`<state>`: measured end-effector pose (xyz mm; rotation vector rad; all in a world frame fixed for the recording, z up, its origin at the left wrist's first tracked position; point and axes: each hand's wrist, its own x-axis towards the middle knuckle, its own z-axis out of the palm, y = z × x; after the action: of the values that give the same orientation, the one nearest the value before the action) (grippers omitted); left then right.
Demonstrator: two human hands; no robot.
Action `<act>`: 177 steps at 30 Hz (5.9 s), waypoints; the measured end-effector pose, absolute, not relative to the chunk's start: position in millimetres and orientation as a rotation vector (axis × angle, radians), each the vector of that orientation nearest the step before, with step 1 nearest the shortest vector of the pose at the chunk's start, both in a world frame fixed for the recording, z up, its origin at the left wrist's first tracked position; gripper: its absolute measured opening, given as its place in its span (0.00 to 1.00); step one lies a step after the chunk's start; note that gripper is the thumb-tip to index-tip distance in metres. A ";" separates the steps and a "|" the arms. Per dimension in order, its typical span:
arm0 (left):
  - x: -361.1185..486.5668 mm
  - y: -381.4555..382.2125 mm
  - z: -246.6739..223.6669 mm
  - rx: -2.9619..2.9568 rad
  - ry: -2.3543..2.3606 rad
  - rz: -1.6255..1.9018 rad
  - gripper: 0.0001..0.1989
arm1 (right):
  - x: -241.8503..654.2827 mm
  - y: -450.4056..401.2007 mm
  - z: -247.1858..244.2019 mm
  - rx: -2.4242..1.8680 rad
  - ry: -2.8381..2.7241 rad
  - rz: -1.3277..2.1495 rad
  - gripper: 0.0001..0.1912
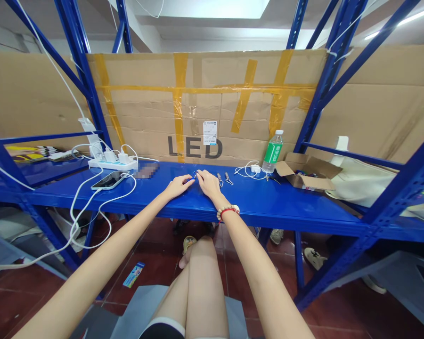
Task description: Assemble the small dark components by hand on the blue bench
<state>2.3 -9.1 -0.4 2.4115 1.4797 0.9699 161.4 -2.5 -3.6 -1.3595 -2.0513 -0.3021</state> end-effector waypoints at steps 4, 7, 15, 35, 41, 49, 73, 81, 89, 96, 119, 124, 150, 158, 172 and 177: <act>2.8 -8.1 -0.6 2.388 1.522 0.977 0.15 | 160.5 -2.4 -3.1 -1.402 -2.055 -0.289 0.19; 2.8 -7.1 -0.8 2.352 1.574 1.002 0.15 | 159.8 -1.9 -2.9 -1.443 -2.063 -0.281 0.20; 2.9 -8.2 -0.3 2.305 1.615 1.025 0.14 | 162.1 3.3 -6.8 -1.517 -2.106 -0.280 0.17; 2.7 -8.4 -1.0 2.307 1.596 1.049 0.14 | 163.7 5.8 -8.6 -1.534 -2.081 -0.199 0.13; 2.9 -8.1 -1.3 2.335 1.547 1.046 0.14 | 161.9 1.2 -5.0 -1.340 -2.037 -0.205 0.17; 1.1 -7.0 -0.8 2.366 1.483 0.982 0.16 | 162.0 -3.1 -4.3 -1.093 -1.975 -0.167 0.14; 8.5 -21.0 4.6 2.537 1.633 0.925 0.13 | 161.3 6.6 -4.6 -1.139 -1.601 0.676 0.24; 8.9 -19.6 4.2 2.542 1.662 0.894 0.12 | 159.8 8.3 -7.0 -1.073 -1.542 0.874 0.22; 8.4 -18.6 4.1 2.536 1.656 0.875 0.12 | 163.4 5.3 -4.4 -1.050 -1.534 0.992 0.22; 8.0 -18.8 4.3 2.521 1.644 0.877 0.12 | 165.0 4.7 -3.2 -1.040 -1.539 1.026 0.22; 8.2 -19.6 5.0 2.495 1.623 0.892 0.13 | 165.6 8.0 -3.8 -1.050 -1.522 1.051 0.22; 8.2 -20.1 5.1 2.484 1.617 0.901 0.13 | 166.9 9.4 -5.1 -1.051 -1.534 1.047 0.23; 7.9 -18.1 3.6 2.501 1.617 0.888 0.13 | 166.8 7.8 -4.0 -1.048 -1.524 1.072 0.22; 7.3 -16.8 2.3 2.514 1.615 0.887 0.14 | 166.4 4.7 -1.9 -1.055 -1.522 1.075 0.24; 7.2 -16.5 1.8 2.544 1.608 0.882 0.15 | 166.5 5.6 -3.4 -1.046 -1.527 1.060 0.24; 7.0 -16.6 1.5 2.542 1.614 0.882 0.15 | 166.5 5.1 -2.7 -1.047 -1.529 1.064 0.24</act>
<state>7.0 -16.6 1.5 2.5424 1.6138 0.8816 166.5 5.1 -2.7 -1.0471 -1.5290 1.0640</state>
